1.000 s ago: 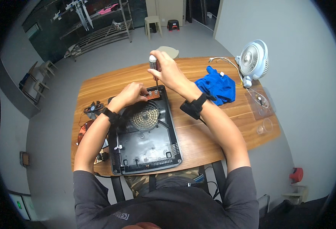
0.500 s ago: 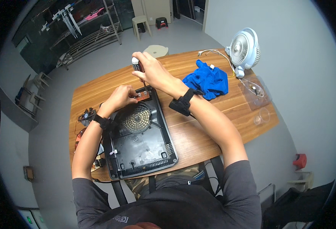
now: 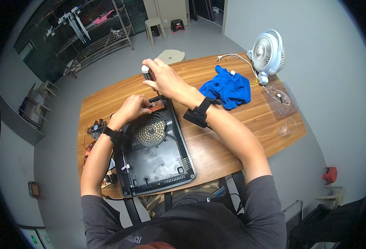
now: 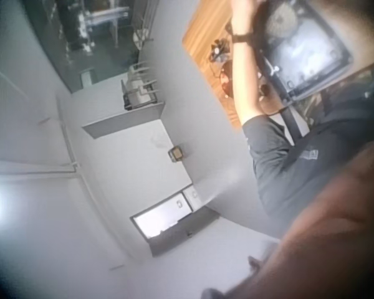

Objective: The person disassembles a portable electric stove on a wooden table. They use a screwdriver to remove screws, detach the heating element and fan, and wipe the interior with a blue cloth.

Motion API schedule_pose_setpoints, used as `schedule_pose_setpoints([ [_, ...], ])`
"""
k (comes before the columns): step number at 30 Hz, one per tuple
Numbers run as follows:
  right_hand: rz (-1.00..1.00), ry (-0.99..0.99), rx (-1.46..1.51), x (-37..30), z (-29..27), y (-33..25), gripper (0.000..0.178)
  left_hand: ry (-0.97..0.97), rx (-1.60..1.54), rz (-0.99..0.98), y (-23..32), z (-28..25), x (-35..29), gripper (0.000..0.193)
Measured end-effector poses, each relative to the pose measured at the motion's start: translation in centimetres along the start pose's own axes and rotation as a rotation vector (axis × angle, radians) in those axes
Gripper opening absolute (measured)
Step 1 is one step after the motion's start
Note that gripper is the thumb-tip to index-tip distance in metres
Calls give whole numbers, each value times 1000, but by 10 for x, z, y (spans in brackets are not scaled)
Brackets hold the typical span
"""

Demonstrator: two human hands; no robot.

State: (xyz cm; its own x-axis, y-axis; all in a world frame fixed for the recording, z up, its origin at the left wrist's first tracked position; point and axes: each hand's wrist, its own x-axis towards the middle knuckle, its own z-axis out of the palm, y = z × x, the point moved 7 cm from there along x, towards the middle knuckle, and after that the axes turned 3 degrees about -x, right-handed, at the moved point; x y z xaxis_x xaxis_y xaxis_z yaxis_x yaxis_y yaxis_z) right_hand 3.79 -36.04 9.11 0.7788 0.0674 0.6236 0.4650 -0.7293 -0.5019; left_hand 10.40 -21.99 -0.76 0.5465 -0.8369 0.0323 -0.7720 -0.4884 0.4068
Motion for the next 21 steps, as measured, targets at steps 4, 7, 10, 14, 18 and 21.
schedule_pose_setpoints([
  [4, -10, 17, -161, 4, -4, -2, 44, 13, 2, 26, 1, 0, -1, 28],
  [7, -4, -5, -284, 10, -9, -5, 41, 22, -7, 29, -1, 1, -1, 28],
  [10, 15, -8, -275, 13, -6, 0, 38, 24, -4, 38, -3, 2, -1, 28],
  [14, -95, -26, -201, 18, -4, 5, 32, 25, 16, 79, 3, 1, 0, 28],
  [18, 92, -154, -280, 18, 2, 7, 29, 5, 9, 50, 3, -1, -2, 29],
  [21, 138, -174, -285, 17, 0, 3, 31, -9, 0, 4, 1, -1, -2, 30],
])
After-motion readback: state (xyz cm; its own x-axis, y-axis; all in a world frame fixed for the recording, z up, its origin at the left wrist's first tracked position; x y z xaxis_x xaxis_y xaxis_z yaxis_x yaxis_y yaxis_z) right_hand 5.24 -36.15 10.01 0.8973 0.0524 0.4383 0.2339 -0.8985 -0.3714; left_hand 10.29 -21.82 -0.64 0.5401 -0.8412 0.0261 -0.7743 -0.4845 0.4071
